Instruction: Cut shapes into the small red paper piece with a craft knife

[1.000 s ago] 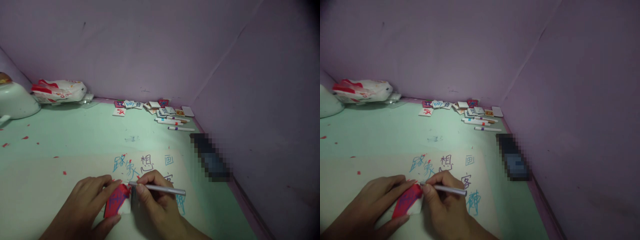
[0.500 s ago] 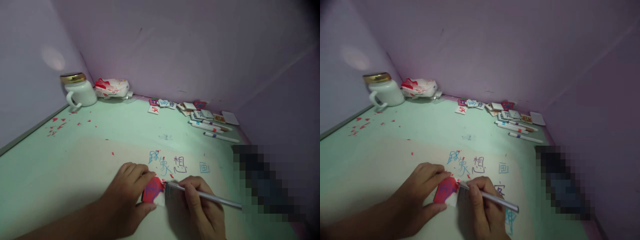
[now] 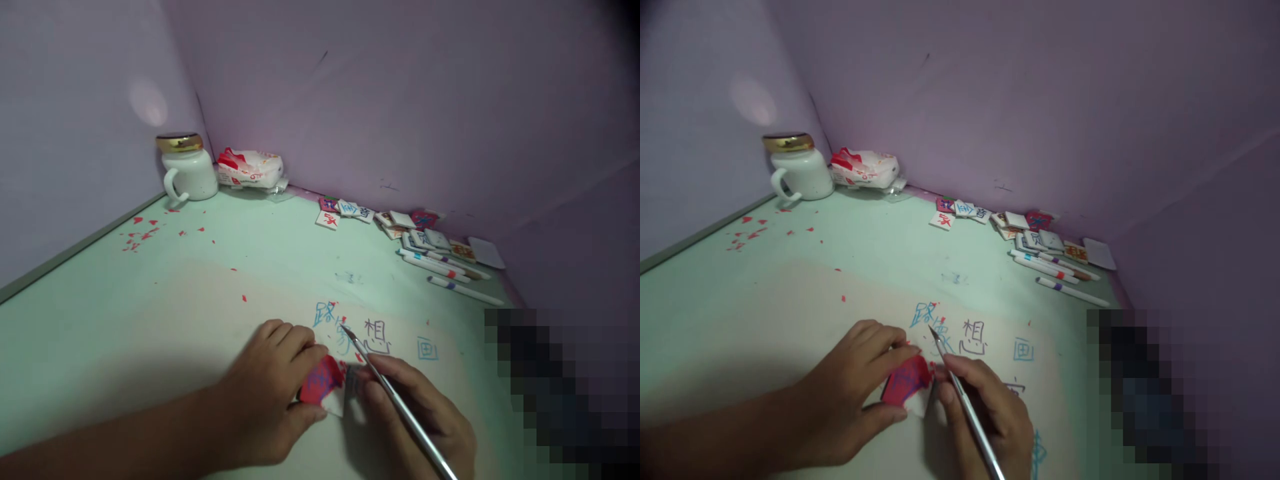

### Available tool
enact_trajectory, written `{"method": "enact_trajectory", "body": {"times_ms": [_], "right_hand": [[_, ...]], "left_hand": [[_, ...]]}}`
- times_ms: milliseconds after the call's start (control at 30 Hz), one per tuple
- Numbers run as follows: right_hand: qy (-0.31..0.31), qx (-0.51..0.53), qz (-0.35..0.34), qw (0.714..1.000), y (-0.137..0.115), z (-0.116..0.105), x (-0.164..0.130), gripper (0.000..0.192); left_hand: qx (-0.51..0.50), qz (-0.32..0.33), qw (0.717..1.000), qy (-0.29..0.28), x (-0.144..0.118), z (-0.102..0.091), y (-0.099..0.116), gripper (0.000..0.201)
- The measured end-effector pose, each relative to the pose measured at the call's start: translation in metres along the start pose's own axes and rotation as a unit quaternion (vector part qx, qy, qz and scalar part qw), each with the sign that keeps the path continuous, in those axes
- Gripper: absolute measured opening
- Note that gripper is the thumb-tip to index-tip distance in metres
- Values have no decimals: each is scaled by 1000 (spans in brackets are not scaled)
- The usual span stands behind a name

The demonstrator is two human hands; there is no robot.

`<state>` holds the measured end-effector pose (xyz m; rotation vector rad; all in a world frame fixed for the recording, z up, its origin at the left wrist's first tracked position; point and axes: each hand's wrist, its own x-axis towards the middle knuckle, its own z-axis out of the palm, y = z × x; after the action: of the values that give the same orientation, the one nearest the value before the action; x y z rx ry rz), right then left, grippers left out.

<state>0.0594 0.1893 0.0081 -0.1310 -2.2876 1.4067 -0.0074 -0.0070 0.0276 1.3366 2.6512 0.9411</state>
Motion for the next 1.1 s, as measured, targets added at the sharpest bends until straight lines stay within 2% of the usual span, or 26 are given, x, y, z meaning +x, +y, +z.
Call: {"method": "enact_trajectory", "body": {"times_ms": [133, 300, 467, 567, 767, 1100], "right_hand": [[24, -44, 27, 998, 1, 1, -4, 10], [18, -23, 15, 999, -4, 3, -4, 25], [-32, -50, -2, 998, -5, 3, -1, 19], [-58, -30, -6, 998, 0, 4, -3, 15], [-45, -13, -35, 998, 6, 10, -2, 14], [-100, -3, -59, 993, 1, 13, 0, 13]], "left_hand": [[5, -1, 1000, -2, -1, -2, 1, 41], [-4, -3, 1000, -2, 0, 0, 1, 37], [-4, -10, 1000, -11, 0, 1, 1, 35], [2, -29, 1000, 1, 0, 0, 2, 36], [3, -47, 999, 0, 0, 1, 4, 34], [-6, -49, 999, -8, 1, 1, 4, 30]]}}
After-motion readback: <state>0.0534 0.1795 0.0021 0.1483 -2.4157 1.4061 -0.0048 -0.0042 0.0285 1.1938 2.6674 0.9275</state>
